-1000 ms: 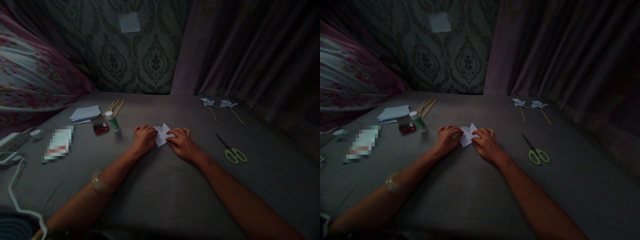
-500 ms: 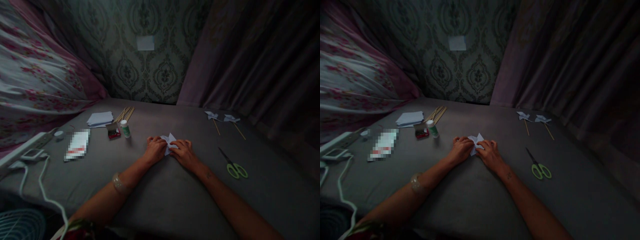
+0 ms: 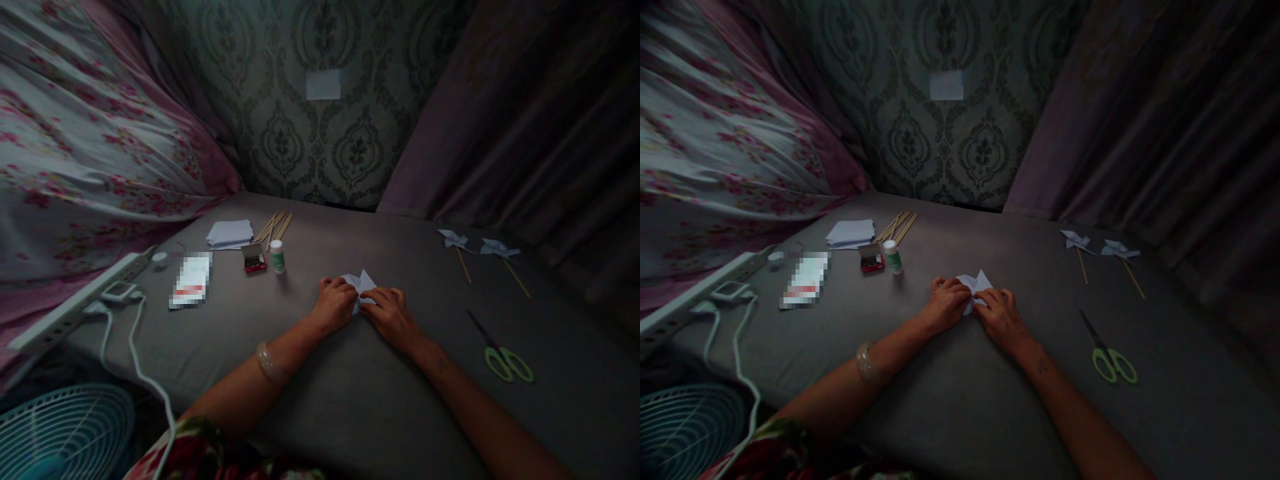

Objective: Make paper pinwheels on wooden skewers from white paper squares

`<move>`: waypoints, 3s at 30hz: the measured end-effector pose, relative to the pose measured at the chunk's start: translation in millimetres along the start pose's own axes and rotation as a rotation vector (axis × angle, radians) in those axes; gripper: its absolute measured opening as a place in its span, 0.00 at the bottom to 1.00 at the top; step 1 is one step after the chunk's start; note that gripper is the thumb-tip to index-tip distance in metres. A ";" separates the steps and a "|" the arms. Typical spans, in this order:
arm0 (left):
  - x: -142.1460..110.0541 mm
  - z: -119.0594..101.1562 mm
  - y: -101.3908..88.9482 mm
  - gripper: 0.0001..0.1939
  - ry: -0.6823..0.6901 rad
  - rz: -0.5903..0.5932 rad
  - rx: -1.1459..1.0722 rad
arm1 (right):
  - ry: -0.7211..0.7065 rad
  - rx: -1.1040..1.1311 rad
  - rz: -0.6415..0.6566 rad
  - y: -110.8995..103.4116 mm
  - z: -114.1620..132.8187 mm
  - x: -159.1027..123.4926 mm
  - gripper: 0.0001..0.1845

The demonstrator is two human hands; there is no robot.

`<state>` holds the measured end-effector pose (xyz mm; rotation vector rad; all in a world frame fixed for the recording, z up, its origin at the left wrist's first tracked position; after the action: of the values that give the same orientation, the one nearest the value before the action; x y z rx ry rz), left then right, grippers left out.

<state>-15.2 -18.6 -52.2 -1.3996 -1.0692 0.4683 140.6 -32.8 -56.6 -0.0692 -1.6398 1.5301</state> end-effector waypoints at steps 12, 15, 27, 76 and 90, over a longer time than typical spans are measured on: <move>4.5 4.2 0.4 0.12 0.008 -0.042 -0.010 | 0.211 0.103 0.076 -2.8 2.2 4.8 0.10; 5.1 5.0 0.7 0.12 0.006 -0.048 -0.003 | 0.248 0.118 0.067 -2.4 2.6 4.0 0.09; 5.2 3.2 -1.2 0.12 0.028 -0.071 0.030 | 0.257 0.088 0.055 -1.6 10.4 6.7 0.08; -10.5 0.4 -1.0 0.11 0.108 -0.005 0.042 | 0.769 0.165 -0.065 2.2 6.7 2.4 0.07; -11.4 -1.8 -3.3 0.11 0.127 -0.020 0.032 | 0.845 0.184 -0.008 1.3 1.2 8.2 0.06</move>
<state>-20.4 -29.4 -52.5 -1.3703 -0.9684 0.3755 134.1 -28.7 -53.0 -0.5311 -0.8246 1.3612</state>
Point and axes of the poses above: each hand's wrist, its own x-axis towards the middle knuckle, its own y-axis out of the palm, z = x × y, the point moved 3 cm from there along x, towards the middle knuckle, and after that the axes turned 9 degrees about x, right-handed, at the moved point
